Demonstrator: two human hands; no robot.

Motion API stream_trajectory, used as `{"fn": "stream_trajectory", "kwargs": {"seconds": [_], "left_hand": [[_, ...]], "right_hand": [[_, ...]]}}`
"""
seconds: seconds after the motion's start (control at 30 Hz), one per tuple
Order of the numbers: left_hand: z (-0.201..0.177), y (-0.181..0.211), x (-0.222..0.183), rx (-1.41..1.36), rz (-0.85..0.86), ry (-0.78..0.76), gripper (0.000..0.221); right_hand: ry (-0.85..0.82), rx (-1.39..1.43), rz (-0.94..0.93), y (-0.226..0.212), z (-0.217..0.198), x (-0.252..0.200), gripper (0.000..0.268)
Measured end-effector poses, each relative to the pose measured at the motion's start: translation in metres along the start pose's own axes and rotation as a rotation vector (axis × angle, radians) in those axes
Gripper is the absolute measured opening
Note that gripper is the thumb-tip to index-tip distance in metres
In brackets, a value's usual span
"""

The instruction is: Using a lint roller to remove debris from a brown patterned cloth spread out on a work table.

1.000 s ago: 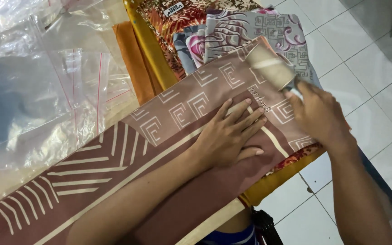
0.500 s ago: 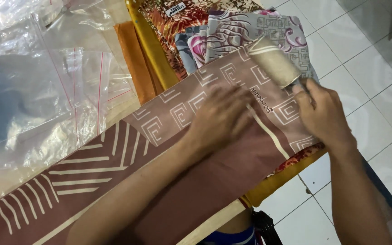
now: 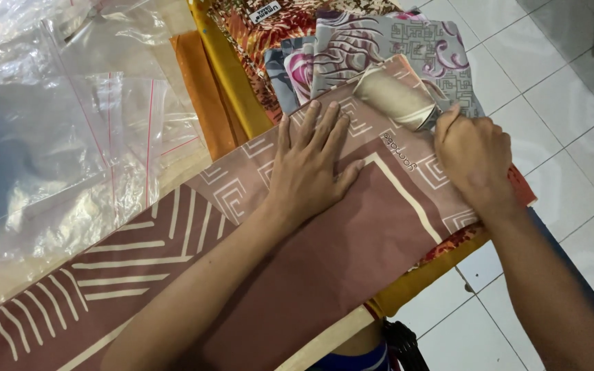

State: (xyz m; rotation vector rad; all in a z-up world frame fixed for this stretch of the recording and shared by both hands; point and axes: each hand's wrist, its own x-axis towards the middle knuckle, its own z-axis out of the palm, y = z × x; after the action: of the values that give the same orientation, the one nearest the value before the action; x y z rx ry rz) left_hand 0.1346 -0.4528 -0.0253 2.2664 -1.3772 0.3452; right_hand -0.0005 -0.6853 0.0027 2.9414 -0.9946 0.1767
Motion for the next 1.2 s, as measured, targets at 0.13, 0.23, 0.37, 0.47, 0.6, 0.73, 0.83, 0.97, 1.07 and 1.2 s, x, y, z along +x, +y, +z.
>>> {"fn": "stream_trajectory", "kwargs": {"seconds": [0.13,0.23,0.37,0.47,0.6,0.73,0.83,0.97,1.07,1.2], "left_hand": [[-0.002,0.0,-0.001,-0.021,-0.009,0.023,0.067],[-0.001,0.0,-0.001,-0.005,0.008,0.029,0.067],[0.001,-0.001,-0.001,0.017,0.012,0.046,0.068],[0.001,-0.001,-0.001,0.028,0.014,0.037,0.068],[0.0,0.0,-0.002,0.028,0.011,0.025,0.068],[-0.002,-0.001,0.0,-0.007,-0.007,-0.015,0.069],[-0.002,0.0,-0.001,0.013,0.003,0.007,0.069],[-0.003,0.0,0.0,0.003,0.004,0.007,0.068],[-0.003,-0.001,-0.001,-0.002,0.002,0.005,0.067],[-0.002,-0.001,-0.001,-0.005,0.001,0.018,0.068]], "right_hand": [[-0.029,0.036,0.023,0.002,0.001,0.014,0.071],[0.022,-0.038,0.09,0.011,0.014,0.025,0.07],[0.077,-0.076,0.091,0.018,0.021,0.033,0.071],[0.049,-0.056,0.124,0.015,0.017,0.038,0.072],[0.041,0.007,0.161,0.014,0.004,0.039,0.075],[-0.073,0.16,0.182,-0.012,-0.032,0.012,0.074],[-0.103,0.13,0.14,-0.016,-0.023,-0.004,0.074],[-0.062,0.022,0.103,-0.01,-0.008,-0.001,0.07],[-0.044,0.002,0.118,-0.002,0.0,0.009,0.069],[0.032,-0.006,0.146,0.008,0.007,0.023,0.068]]}}
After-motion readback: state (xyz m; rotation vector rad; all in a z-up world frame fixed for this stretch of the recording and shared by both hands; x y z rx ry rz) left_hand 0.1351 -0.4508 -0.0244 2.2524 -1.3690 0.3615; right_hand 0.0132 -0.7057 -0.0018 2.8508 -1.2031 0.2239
